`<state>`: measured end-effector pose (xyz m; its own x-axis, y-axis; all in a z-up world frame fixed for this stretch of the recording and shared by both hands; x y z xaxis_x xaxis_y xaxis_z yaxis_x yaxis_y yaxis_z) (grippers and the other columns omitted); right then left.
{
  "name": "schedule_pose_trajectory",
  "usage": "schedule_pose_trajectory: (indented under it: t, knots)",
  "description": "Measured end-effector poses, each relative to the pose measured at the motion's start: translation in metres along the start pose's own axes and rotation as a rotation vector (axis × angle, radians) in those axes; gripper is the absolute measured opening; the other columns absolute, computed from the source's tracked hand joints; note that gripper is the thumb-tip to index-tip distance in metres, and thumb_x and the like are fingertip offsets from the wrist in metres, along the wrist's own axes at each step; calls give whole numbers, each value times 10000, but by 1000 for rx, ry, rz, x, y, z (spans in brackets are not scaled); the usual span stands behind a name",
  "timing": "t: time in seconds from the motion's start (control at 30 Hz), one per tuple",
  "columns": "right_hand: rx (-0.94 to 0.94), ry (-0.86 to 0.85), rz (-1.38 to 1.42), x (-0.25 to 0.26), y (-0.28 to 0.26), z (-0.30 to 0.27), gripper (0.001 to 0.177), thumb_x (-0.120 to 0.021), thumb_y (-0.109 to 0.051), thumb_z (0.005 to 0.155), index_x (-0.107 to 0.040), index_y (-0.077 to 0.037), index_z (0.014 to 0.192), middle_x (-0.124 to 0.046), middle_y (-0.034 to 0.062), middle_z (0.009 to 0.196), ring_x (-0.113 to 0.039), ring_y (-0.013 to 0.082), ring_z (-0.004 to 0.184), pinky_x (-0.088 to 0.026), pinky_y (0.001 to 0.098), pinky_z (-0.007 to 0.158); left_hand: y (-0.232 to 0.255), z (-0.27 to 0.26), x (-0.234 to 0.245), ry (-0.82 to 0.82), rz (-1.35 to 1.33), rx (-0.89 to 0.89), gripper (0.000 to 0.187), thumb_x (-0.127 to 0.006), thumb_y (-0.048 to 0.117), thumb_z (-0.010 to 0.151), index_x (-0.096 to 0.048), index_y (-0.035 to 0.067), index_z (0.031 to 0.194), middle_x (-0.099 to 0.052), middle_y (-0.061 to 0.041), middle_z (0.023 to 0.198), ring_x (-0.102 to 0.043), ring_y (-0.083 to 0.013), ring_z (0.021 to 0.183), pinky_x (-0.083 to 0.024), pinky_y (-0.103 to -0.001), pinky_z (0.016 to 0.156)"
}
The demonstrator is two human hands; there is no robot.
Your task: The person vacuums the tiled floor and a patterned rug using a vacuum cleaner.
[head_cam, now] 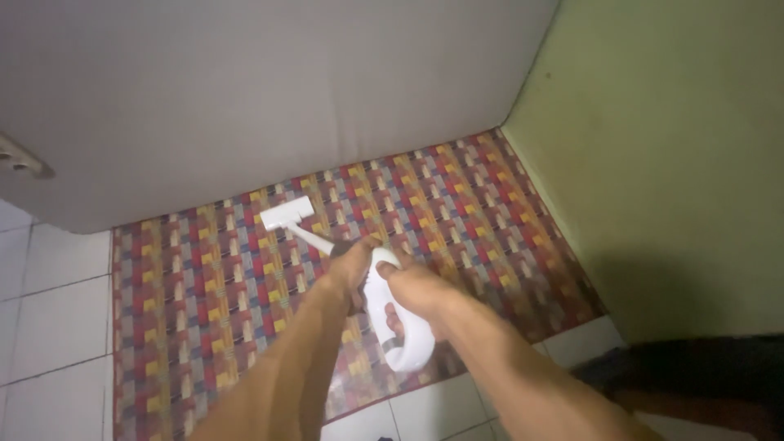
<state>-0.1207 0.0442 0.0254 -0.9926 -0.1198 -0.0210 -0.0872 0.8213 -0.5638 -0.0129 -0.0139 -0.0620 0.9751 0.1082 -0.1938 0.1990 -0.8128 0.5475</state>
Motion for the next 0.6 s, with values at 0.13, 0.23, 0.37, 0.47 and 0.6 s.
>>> schedule_pose_trajectory:
  t: [0.13, 0.23, 0.37, 0.47, 0.6]
  knots:
    - [14, 20, -13, 20, 28, -26, 379, -483, -347, 1035, -499, -290, 1409, -561, 56, 724, -520, 153, 538, -461, 316, 440, -29, -23, -16, 28, 63, -19, 348, -588, 354, 931, -642, 52, 1096, -690, -140, 839, -679, -302, 687, -568, -523, 614]
    - [31, -21, 27, 36, 62, -46, 321, -492, -351, 1043, -571, -141, 1272, -556, 51, 711, -514, 146, 510, -441, 305, 399, -64, -43, -38, -26, -26, -20, 323, -542, 301, 924, -633, 60, 1118, -714, -153, 873, -716, -321, 715, -588, -556, 641]
    - [15, -52, 26, 66, 108, -84, 320, -472, -355, 1058, -558, -61, 1151, -554, 61, 718, -492, 138, 490, -418, 293, 372, -124, -72, -70, -49, 6, 65, 381, -541, 393, 961, -619, 74, 1155, -709, -125, 922, -717, -290, 777, -594, -553, 730]
    - [18, -39, 43, 90, 146, -117, 281, -471, -344, 1046, -578, -100, 1137, -569, 51, 729, -485, 128, 489, -404, 288, 371, -172, -88, -101, -174, 10, 117, 493, -431, 481, 979, -640, 62, 1133, -734, -135, 930, -726, -290, 816, -586, -549, 791]
    - [32, -14, 14, 113, 185, -155, 320, -464, -328, 1060, -576, -42, 1149, -580, 56, 761, -527, 132, 522, -449, 290, 399, -228, -111, -128, -318, 0, 142, 430, -434, 460, 966, -651, 99, 1051, -715, -105, 887, -694, -286, 791, -561, -558, 791]
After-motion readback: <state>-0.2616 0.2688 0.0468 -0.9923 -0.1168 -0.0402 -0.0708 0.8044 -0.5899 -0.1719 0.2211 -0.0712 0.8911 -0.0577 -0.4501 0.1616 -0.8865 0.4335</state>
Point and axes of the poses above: each hand's wrist, its own z-axis towards the middle knuckle, its own x-axis out of the back of the hand, y = z × x, the point moved 6 cm from there along z, towards the middle knuckle
